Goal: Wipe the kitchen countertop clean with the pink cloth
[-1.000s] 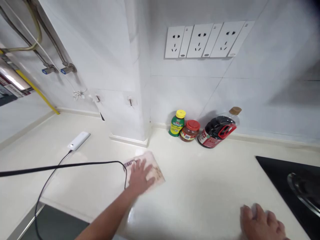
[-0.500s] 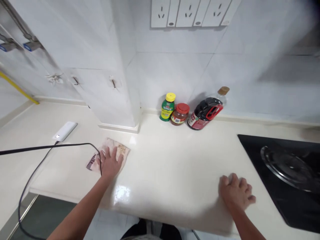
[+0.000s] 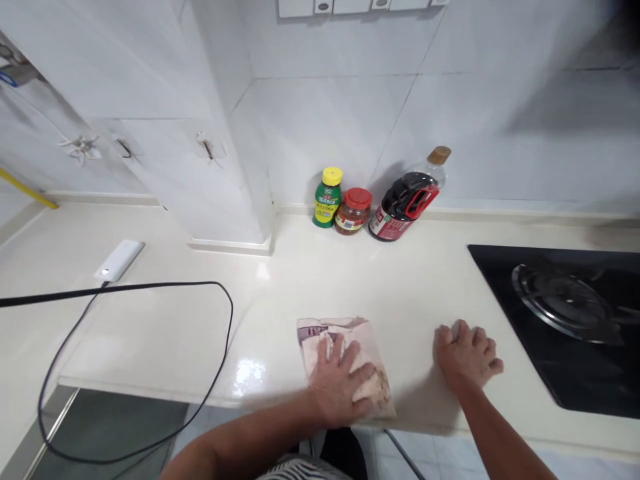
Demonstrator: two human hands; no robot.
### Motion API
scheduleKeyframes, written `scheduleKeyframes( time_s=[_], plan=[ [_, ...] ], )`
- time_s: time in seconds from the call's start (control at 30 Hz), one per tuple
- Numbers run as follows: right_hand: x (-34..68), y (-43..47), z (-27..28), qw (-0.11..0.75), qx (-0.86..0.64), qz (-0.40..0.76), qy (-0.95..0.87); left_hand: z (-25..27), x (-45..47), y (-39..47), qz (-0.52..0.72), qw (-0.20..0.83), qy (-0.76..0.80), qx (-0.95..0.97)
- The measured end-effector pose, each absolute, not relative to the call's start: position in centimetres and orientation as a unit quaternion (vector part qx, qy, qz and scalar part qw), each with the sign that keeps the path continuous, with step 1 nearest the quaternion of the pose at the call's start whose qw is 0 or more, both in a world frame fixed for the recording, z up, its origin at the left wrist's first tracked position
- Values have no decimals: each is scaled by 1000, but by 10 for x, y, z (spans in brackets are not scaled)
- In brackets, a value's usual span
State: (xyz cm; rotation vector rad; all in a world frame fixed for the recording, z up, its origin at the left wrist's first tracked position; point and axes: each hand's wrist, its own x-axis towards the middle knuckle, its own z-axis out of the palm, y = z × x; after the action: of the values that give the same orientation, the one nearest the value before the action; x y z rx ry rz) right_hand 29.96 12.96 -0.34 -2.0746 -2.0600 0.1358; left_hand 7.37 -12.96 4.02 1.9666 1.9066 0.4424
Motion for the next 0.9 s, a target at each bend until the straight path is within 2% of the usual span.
scheduleKeyframes(
  time_s=[0.2,0.4,0.53,0.7,0.9],
  plan=[
    [303,128,-6,108,-704,49,-700,37,43,-203,131,131,677,712],
    [304,127,-6,105,-705,56,-699,31,-60,-317,91,-35,714,693],
    [303,126,-6,104,-704,56,-700,41,-122,-364,58,-57,755,651],
    [300,126,-4,102,-704,49,-701,48,-126,-369,43,-71,863,498],
    [296,128,-6,102,-706,32,-700,40,-96,-306,18,-52,935,351]
  ],
)
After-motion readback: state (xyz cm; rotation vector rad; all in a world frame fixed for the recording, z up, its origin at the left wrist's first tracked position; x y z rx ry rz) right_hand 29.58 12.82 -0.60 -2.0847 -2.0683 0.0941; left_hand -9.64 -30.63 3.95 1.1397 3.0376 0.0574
